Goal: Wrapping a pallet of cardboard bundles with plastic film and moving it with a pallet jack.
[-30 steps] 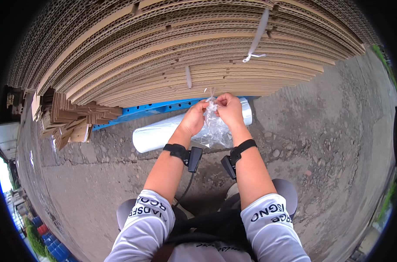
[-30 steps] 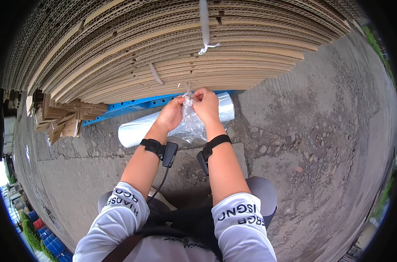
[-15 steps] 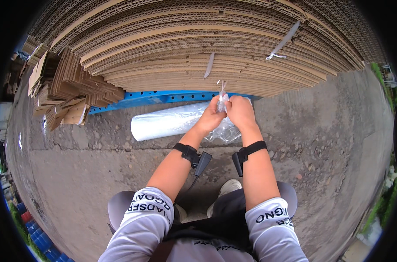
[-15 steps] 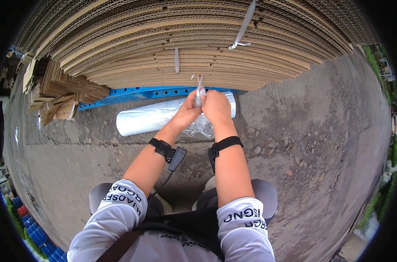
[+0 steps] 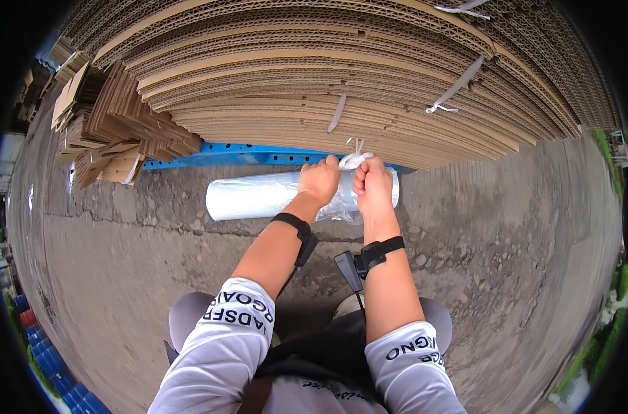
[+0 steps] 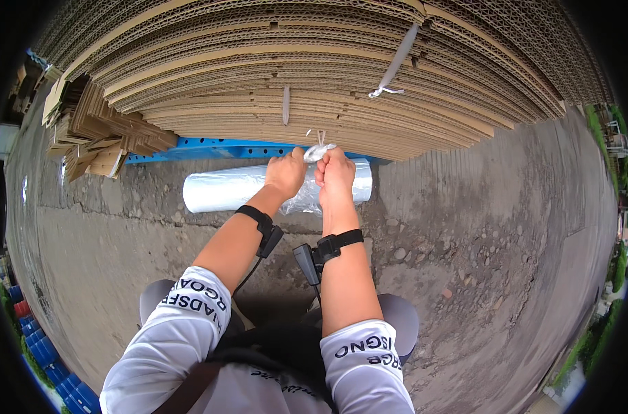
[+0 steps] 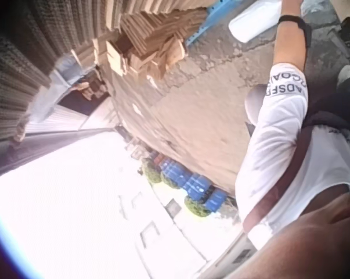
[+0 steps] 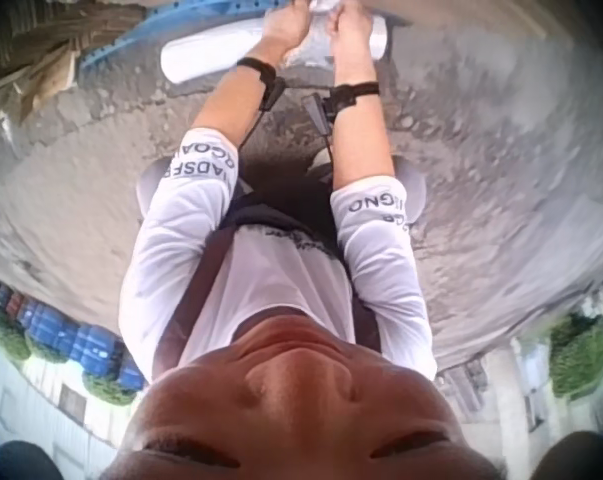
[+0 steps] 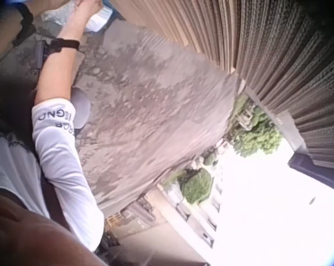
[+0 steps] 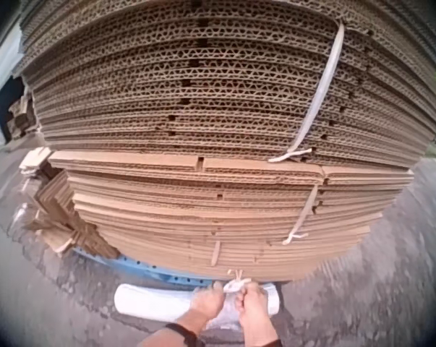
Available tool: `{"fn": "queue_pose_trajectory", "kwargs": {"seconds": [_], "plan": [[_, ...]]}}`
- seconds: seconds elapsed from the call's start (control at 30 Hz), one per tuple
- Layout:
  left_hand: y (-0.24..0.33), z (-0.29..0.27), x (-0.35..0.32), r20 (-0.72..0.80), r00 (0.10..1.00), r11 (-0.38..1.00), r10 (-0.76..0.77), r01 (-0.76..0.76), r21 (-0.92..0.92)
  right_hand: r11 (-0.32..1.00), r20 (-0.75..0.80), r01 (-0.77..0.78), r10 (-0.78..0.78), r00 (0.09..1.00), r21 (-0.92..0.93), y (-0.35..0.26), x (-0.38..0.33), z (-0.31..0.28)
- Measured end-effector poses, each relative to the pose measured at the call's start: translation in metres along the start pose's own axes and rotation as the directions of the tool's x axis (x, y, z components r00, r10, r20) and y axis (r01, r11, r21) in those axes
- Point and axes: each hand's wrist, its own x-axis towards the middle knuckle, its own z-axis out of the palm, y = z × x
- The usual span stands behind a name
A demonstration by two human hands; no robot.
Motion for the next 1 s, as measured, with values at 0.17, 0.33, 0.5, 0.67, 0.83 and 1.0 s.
{"fn": "queue_pose_trajectory", "kwargs": {"seconds": [0.17,0.33,0.5,0.67,0.83,1.0], "plan": [[0.008,0.009,0.013,0.019,0.988,0.981,-0.156,0.153,0.121,0.994,-0.035,0.054,-0.05,0.998,0.1,-0.017,-0.009,0.008],[0.014,0.007,0.017,0.063,0.962,0.963,-0.265,0.267,-0.026,0.985,-0.003,0.076,-0.077,0.997,0.156,-0.037,-0.023,0.011],[0.023,-0.006,0.014,0.09,0.944,0.938,-0.317,0.326,-0.12,0.969,0.037,0.136,-0.146,0.989,0.205,-0.045,-0.027,0.007],[0.032,-0.006,-0.027,0.012,0.991,0.844,-0.131,0.118,-0.523,0.991,0.156,-0.024,0.044,0.987,-0.13,-0.026,0.012,-0.069],[0.017,-0.001,-0.044,0.088,0.981,0.526,-0.174,0.168,-0.834,0.872,0.163,0.142,-0.073,0.984,-0.469,0.024,-0.004,-0.011],[0.035,-0.006,-0.048,-0.065,0.98,0.604,-0.188,0.064,-0.794,0.773,0.078,0.243,-0.245,0.966,-0.586,0.027,0.006,0.009]]}}
